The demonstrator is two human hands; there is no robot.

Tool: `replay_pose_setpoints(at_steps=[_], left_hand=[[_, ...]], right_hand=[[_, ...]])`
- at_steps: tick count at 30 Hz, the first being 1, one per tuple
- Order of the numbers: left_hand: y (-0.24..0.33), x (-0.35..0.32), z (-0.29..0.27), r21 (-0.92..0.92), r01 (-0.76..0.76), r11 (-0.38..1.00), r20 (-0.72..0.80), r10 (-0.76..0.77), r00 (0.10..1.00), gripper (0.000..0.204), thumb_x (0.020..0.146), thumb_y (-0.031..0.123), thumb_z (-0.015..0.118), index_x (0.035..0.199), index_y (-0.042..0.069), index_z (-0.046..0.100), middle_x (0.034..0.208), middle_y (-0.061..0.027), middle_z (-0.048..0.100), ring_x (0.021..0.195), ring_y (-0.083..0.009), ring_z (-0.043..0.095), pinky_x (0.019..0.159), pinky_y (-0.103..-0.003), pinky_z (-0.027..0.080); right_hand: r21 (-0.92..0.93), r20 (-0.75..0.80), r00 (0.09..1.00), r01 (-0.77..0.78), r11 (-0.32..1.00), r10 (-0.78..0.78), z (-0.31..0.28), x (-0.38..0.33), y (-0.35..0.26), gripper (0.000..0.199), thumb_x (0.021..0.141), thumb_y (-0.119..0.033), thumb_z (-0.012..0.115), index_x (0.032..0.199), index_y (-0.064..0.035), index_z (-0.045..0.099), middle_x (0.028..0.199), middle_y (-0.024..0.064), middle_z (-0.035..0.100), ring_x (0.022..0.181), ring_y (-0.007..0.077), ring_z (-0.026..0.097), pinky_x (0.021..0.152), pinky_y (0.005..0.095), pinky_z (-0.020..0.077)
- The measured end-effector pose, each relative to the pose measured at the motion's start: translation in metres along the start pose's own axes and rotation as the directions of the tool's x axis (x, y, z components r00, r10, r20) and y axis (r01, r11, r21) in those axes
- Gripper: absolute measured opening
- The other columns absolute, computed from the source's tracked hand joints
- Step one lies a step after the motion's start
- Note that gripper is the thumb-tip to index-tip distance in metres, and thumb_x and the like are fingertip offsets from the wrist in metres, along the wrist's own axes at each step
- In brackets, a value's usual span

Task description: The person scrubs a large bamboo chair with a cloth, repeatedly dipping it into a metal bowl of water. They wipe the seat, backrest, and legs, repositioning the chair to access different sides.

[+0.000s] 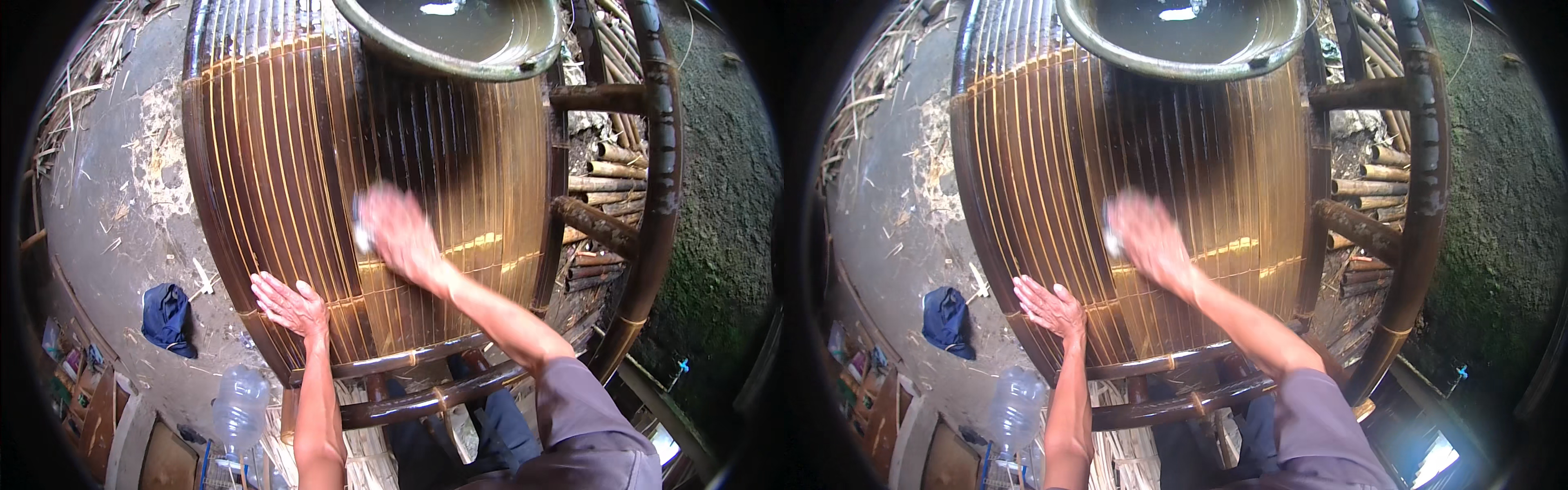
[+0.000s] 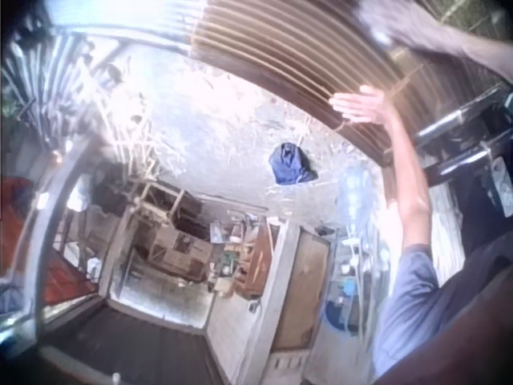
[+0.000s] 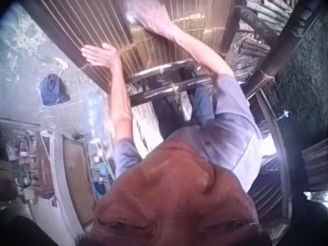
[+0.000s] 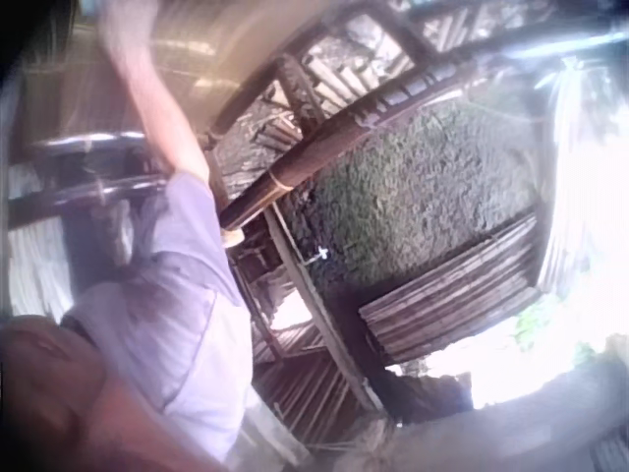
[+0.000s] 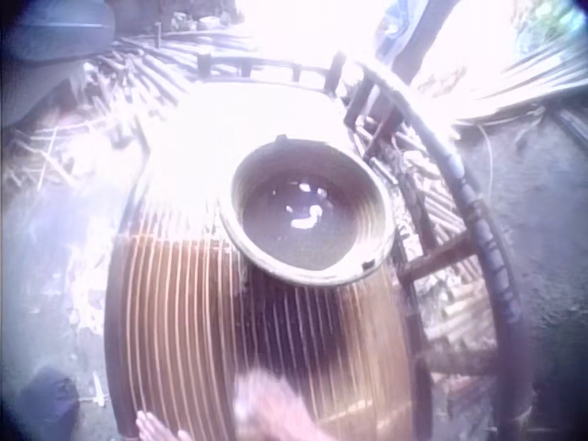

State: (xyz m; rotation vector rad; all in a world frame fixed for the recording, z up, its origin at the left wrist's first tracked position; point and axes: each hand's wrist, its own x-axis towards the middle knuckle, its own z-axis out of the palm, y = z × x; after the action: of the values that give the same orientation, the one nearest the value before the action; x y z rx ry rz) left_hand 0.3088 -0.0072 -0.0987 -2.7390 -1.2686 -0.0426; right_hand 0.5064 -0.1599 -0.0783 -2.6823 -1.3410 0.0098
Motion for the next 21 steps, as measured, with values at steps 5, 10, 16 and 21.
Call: replay_pose_setpoints(at_steps=[5, 10, 16, 21], left_hand=[[0.004, 0.001, 0.0, -0.013, -0.005, 1.0, 0.013, 0.005, 1.0, 0.062, 0.101, 0.038, 0.029, 0.151, 0.001, 0.027, 0.158, -0.0178, 0.025, 0.145, -0.0338, 0.026, 0.117, -0.048, 0.02], [0.007, 0.001, 0.0, 0.051, -0.01, 0.999, -0.007, 0.011, 1.0, 0.062, 0.102, 0.04, 0.028, 0.151, 0.002, 0.028, 0.158, -0.0153, 0.025, 0.145, -0.0318, 0.026, 0.116, -0.046, 0.022], [0.0, -0.001, 0.0, -0.002, -0.013, 1.0, -0.033, 0.012, 0.999, 0.061, 0.103, 0.04, 0.027, 0.151, 0.002, 0.027, 0.158, -0.0142, 0.027, 0.145, -0.031, 0.028, 0.117, -0.046, 0.022], [0.001, -0.002, 0.004, 0.12, -0.021, 0.993, -0.055, 0.028, 0.998, 0.06, 0.103, 0.039, 0.025, 0.151, 0.003, 0.029, 0.158, -0.0131, 0.027, 0.145, -0.0302, 0.028, 0.116, -0.044, 0.024]], right_hand=[[-0.027, 0.117, 0.987, -0.107, 0.994, 0.109, -0.008, 0.03, 0.062, 0.038, 0.084, -0.013, 0.062, 0.121, -0.0091, 0.059, 0.127, 0.0149, 0.058, 0.119, 0.0263, 0.056, 0.1, 0.0455, 0.0458], [0.219, -0.08, 0.997, 0.028, 0.975, -0.011, 0.003, 0.025, -0.029, 0.041, 0.088, -0.014, 0.061, 0.128, -0.0115, 0.056, 0.13, 0.0145, 0.057, 0.119, 0.029, 0.056, 0.103, 0.0502, 0.0424], [-0.213, -0.013, 0.998, -0.06, 0.975, 0.059, -0.013, 0.018, 0.156, 0.038, 0.088, -0.009, 0.051, 0.125, -0.0034, 0.054, 0.128, 0.0194, 0.054, 0.122, 0.0345, 0.053, 0.098, 0.05, 0.0479], [-0.352, 0.005, 0.962, -0.254, 0.901, 0.273, 0.012, -0.015, 0.171, 0.061, 0.095, -0.02, 0.041, 0.146, 0.0092, 0.027, 0.152, 0.0336, 0.023, 0.143, 0.047, 0.021, 0.117, 0.0593, 0.0164]])
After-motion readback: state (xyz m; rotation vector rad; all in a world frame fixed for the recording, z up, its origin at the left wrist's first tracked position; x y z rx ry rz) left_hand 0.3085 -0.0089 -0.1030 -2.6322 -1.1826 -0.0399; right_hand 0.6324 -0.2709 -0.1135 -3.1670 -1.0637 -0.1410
